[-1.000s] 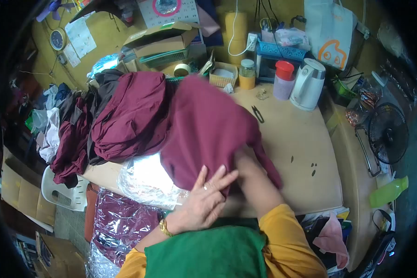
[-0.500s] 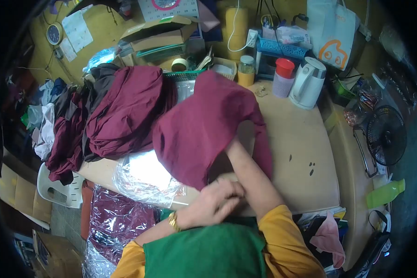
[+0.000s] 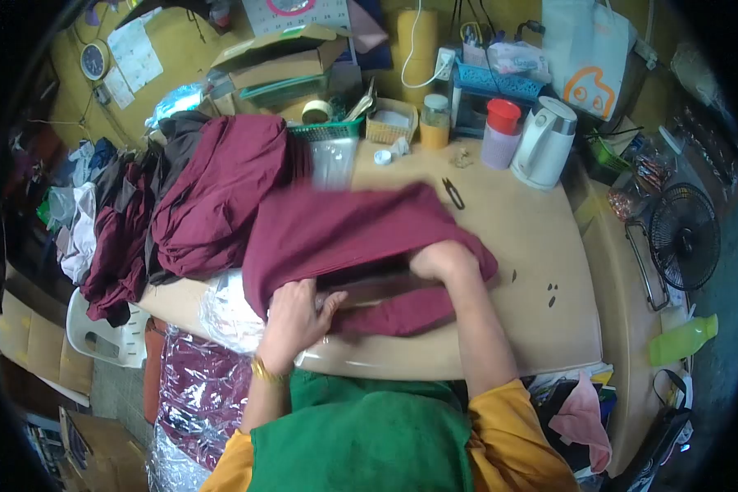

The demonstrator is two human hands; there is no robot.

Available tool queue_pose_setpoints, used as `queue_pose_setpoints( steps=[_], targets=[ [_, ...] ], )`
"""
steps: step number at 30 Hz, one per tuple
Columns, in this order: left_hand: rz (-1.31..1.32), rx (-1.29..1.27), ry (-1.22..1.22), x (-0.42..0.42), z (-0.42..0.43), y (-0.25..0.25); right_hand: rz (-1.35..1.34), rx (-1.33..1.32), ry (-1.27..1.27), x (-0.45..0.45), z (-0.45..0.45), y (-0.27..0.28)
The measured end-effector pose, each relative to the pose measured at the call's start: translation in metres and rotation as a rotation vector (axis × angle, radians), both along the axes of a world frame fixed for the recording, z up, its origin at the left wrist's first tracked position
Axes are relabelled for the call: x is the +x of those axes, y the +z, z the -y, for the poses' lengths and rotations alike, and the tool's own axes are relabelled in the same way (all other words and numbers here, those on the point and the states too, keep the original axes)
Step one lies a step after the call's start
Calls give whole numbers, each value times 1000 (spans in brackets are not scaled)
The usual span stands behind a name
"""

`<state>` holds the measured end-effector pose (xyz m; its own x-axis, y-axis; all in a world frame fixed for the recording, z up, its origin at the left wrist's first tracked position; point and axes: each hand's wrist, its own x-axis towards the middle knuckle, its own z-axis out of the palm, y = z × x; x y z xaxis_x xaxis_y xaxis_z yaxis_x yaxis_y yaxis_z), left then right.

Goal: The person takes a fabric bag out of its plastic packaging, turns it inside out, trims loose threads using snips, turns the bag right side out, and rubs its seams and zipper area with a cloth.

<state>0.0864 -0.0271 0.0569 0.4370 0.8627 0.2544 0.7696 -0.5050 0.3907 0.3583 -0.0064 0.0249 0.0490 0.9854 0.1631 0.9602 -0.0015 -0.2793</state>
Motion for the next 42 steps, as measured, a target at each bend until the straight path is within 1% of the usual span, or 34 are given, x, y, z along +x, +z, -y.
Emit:
queue_pose_setpoints(
  steps=[1, 2, 3, 4, 5, 7, 8, 9, 11, 12, 13, 14, 15, 17, 18, 19, 21, 22, 23, 24, 25, 26, 27, 28, 29, 30, 31, 33, 34, 35, 36, 39, 41, 42],
  targets=[
    [280, 406, -44, 7, 1, 12, -2, 84, 67, -11, 8, 7],
    [335, 485, -68, 7, 1, 13, -161, 369, -18, -25, 10, 14],
    [388, 560, -90, 4, 4, 11, -19, 367, -3, -18, 9, -4],
    [-112, 156, 66, -7, 4, -1, 123, 372, 12, -18, 11, -6],
    [-39, -157, 59, -12, -7, -9, -24, 96, -13, -16, 18, -6],
    [-76, 34, -3, -6, 4, -6, 14, 229, 28, -19, 24, -15],
    [260, 596, -16, 6, 2, 4, -55, 380, 24, -19, 23, -13],
    [337, 566, -10, 5, 8, 8, -118, 531, 28, -22, 23, -7],
    [-95, 84, -84, -12, 5, -23, 159, 623, 34, -13, 31, -31],
    [-102, 64, -82, -12, 11, -39, 3, 143, -15, -12, 28, -28],
    [-152, -117, -2, -2, 9, -50, -143, -312, -65, -8, 16, -18],
    [-197, -283, 73, 8, 1, -55, -46, -22, -53, -10, 26, -35],
    [-322, -208, 83, 14, 8, -54, -21, 342, 7, -11, 27, -65],
    [-303, -74, 9, 19, 34, -56, -60, -267, 25, -22, 45, -36],
    [-316, -149, -103, 17, 40, -63, -114, -266, 106, -32, 59, -30],
    [-307, 15, -217, 13, 48, -58, -169, -266, 182, -42, 74, -23],
    [59, -18, -564, -10, 47, -45, -283, -105, 505, -44, 92, 21],
    [148, -260, -553, -23, 42, -11, -316, -51, 609, -40, 100, 43],
    [232, -500, -538, -35, 29, 19, -638, -115, 806, -17, 100, 63],
    [335, -417, -286, -43, 14, 23, -964, -179, 996, 5, 99, 74],
    [432, -336, -31, -50, 0, 24, -1401, -16, 746, 22, 94, 60],
    [499, -118, -5, -58, -29, 9, -1193, 100, 271, 37, 83, 78],
    [563, 104, 23, -59, -63, -11, -880, 293, 4, 69, 46, 55],
    [487, 206, 15, -53, -85, -21, -671, 376, -68, 96, 9, 31],
    [410, 308, 6, -47, -102, -27, -783, 325, -39, 104, -18, 15],
    [425, 236, 16, -41, -111, -31, -892, 277, -5, 106, -37, 8],
    [438, 162, 27, -36, -119, -36, -890, 281, -3, 99, -44, 8],
    [436, 170, 0, -34, -137, -47, -788, 48, 40, 90, -56, 4],
    [500, 44, 71, -35, -141, -51, -789, 44, 39, 92, -64, -5],
    [560, -88, 143, -37, -145, -58, -779, 72, 9, 93, -72, -15],
    [781, 97, 51, -34, -146, -58, -768, 99, -21, 92, -75, -18],
    [963, 294, 60, -52, -137, -47, -971, 304, 50, 106, -73, -6],
    [1123, 303, 181, -76, -129, -24, -881, 565, 8, 98, -58, 32],
    [1130, 342, 221, -92, -130, -13, -1011, 564, -5, 105, -57, 46]
  ],
)
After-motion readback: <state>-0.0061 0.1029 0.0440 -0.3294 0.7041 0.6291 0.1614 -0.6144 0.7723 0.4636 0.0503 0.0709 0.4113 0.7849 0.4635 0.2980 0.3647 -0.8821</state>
